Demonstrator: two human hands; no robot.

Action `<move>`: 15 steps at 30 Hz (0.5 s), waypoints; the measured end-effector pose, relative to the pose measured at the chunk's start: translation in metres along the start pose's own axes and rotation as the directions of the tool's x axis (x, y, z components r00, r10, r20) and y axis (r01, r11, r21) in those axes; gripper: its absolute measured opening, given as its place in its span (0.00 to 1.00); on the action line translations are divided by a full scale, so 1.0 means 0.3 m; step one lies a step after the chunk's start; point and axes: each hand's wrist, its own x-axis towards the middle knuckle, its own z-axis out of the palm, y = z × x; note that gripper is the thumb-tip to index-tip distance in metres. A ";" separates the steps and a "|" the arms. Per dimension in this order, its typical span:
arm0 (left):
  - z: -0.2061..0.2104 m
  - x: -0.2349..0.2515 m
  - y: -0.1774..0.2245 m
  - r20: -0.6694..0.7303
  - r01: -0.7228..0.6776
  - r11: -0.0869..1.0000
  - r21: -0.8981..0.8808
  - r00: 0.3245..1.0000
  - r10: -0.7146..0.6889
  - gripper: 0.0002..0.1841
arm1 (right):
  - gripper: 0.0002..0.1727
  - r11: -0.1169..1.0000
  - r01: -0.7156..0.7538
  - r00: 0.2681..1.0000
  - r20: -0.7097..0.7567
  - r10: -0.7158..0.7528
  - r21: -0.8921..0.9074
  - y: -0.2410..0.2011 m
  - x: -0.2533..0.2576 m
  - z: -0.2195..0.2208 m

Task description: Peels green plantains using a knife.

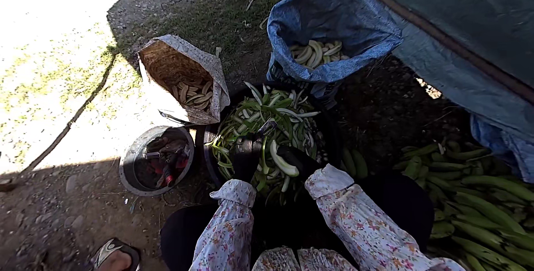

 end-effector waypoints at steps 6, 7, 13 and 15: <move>-0.037 -0.073 0.088 0.247 0.001 0.994 -0.111 0.969 0.027 0.25 | 0.19 0.999 0.035 0.873 -0.486 -0.026 0.010 -0.014 0.074 -0.021; -0.039 -0.095 0.106 0.251 -0.013 0.994 -0.109 0.967 0.040 0.25 | 0.25 0.985 0.020 0.860 -0.499 -0.105 -0.173 -0.017 0.075 -0.035; -0.029 -0.131 0.129 0.111 -0.015 0.997 -0.071 0.994 0.023 0.25 | 0.40 0.895 -0.258 0.817 -0.577 0.001 -0.364 -0.102 0.082 -0.028; -0.035 -0.112 0.130 0.127 0.015 0.998 -0.063 0.992 -0.007 0.25 | 0.34 0.934 -0.197 0.842 -0.540 0.005 -0.298 -0.112 0.068 -0.014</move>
